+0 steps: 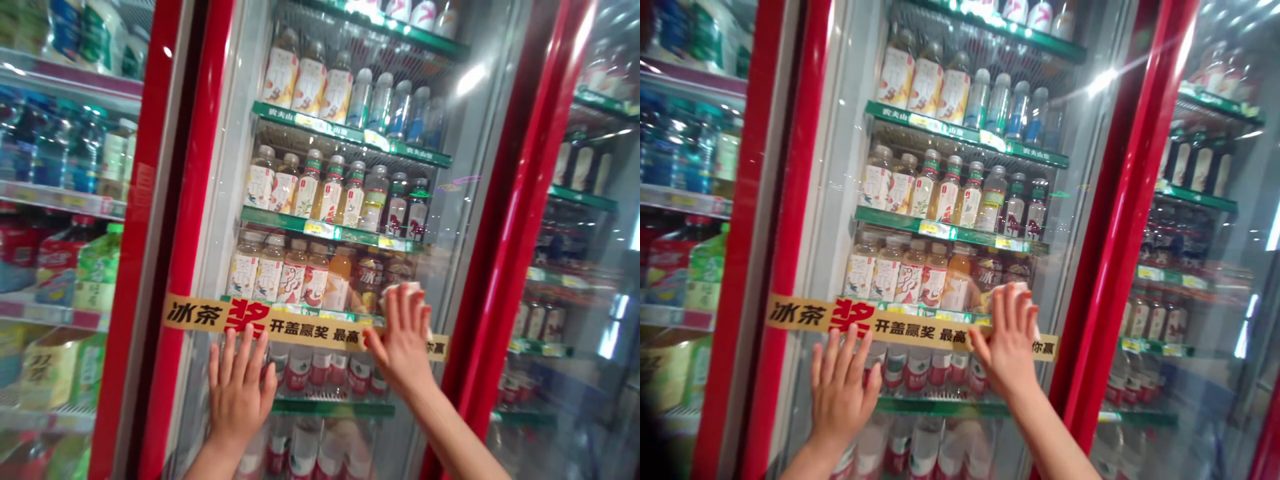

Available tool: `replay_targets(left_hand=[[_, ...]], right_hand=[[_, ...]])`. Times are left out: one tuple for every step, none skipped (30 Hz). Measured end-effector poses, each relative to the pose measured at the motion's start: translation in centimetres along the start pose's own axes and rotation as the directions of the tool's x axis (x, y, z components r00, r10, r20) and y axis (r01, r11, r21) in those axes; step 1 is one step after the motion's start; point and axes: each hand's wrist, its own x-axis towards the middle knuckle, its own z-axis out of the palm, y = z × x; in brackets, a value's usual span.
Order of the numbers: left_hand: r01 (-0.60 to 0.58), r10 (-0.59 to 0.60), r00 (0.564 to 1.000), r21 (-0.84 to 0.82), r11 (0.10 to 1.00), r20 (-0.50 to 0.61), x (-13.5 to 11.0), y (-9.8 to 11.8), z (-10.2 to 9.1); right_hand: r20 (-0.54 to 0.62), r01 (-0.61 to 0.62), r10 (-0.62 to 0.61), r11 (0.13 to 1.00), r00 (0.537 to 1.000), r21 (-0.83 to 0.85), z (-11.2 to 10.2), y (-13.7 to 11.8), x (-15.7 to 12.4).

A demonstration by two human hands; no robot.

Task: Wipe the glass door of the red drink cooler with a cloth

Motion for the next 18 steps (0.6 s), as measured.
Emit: replay_targets(left_hand=[[0.008,-0.008,1.0,-0.004,1.0,-0.007,0.0,0.0,0.0],[0.004,-0.004,1.0,-0.001,1.0,-0.012,0.0,0.0,0.0],[-0.009,0.009,1.0,0.008,1.0,-0.011,0.0,0.0,0.0],[-0.024,0.025,1.0,0.017,1.0,-0.009,0.0,-0.1,0.0],[-0.038,0.039,0.999,0.025,0.999,-0.004,-0.1,-0.2,0.0],[-0.05,0.05,0.999,0.029,0.998,0.001,-0.1,-0.4,-0.1],[-0.058,0.058,0.998,0.029,0.998,0.001,0.0,-0.5,-0.1],[-0.062,0.062,0.998,0.024,0.998,0.0,0.0,-0.6,-0.1],[-0.066,0.066,0.998,0.018,0.998,-0.004,0.0,-0.6,-0.1],[-0.067,0.067,0.998,0.013,0.998,-0.004,0.0,-0.6,-0.1],[-0.068,0.068,0.998,0.009,0.998,-0.003,0.0,-0.5,-0.1],[-0.064,0.064,0.998,0.004,0.998,-0.003,0.0,-0.4,-0.1],[-0.057,0.057,0.998,-0.003,0.998,-0.003,0.0,-0.3,-0.1],[-0.049,0.049,0.999,-0.009,0.999,-0.004,0.0,-0.2,0.0],[-0.041,0.041,0.999,-0.011,0.999,-0.009,0.1,-0.1,0.0],[-0.04,0.04,0.999,-0.009,0.999,-0.015,0.1,-0.1,0.0],[-0.042,0.042,0.999,-0.003,0.999,-0.018,0.1,-0.1,0.0],[-0.047,0.047,0.999,0.002,0.999,-0.015,0.1,-0.1,0.0]], right_hand=[[-0.03,-0.144,0.144,0.99,0.989,0.0,-0.2,1.1,1.8],[-0.056,-0.244,0.244,0.97,0.968,0.006,-0.5,1.3,3.6],[-0.077,-0.283,0.283,0.959,0.956,0.016,-0.7,0.7,5.0],[-0.086,-0.254,0.256,0.967,0.963,0.029,-0.8,-0.6,5.8],[-0.078,-0.159,0.162,0.986,0.984,0.042,-0.8,-2.3,6.0],[-0.053,-0.003,0.007,0.998,0.999,0.066,-0.8,-4.2,5.5],[-0.019,0.18,-0.179,0.978,0.984,0.105,-0.7,-5.8,4.5],[0.01,0.347,-0.352,0.927,0.936,0.146,-0.6,-6.9,3.2],[0.033,0.463,-0.476,0.869,0.879,0.174,-0.5,-7.1,1.9],[0.055,0.518,-0.534,0.837,0.844,0.178,-0.5,-6.5,0.7],[0.073,0.511,-0.525,0.846,0.848,0.154,-0.7,-5.1,0.0],[0.081,0.442,-0.451,0.89,0.889,0.111,-0.9,-3.1,-0.1],[0.074,0.317,-0.322,0.946,0.944,0.065,-1.1,-1.0,0.4],[0.054,0.153,-0.154,0.988,0.987,0.033,-1.4,0.9,1.5],[0.029,-0.019,0.018,1.0,0.999,0.02,-1.6,2.2,2.9],[0.004,-0.169,0.169,0.985,0.986,0.023,-1.7,2.8,4.2],[-0.017,-0.27,0.271,0.962,0.963,0.033,-1.7,2.6,5.3],[-0.028,-0.295,0.296,0.955,0.955,0.04,-1.7,1.7,5.8]])
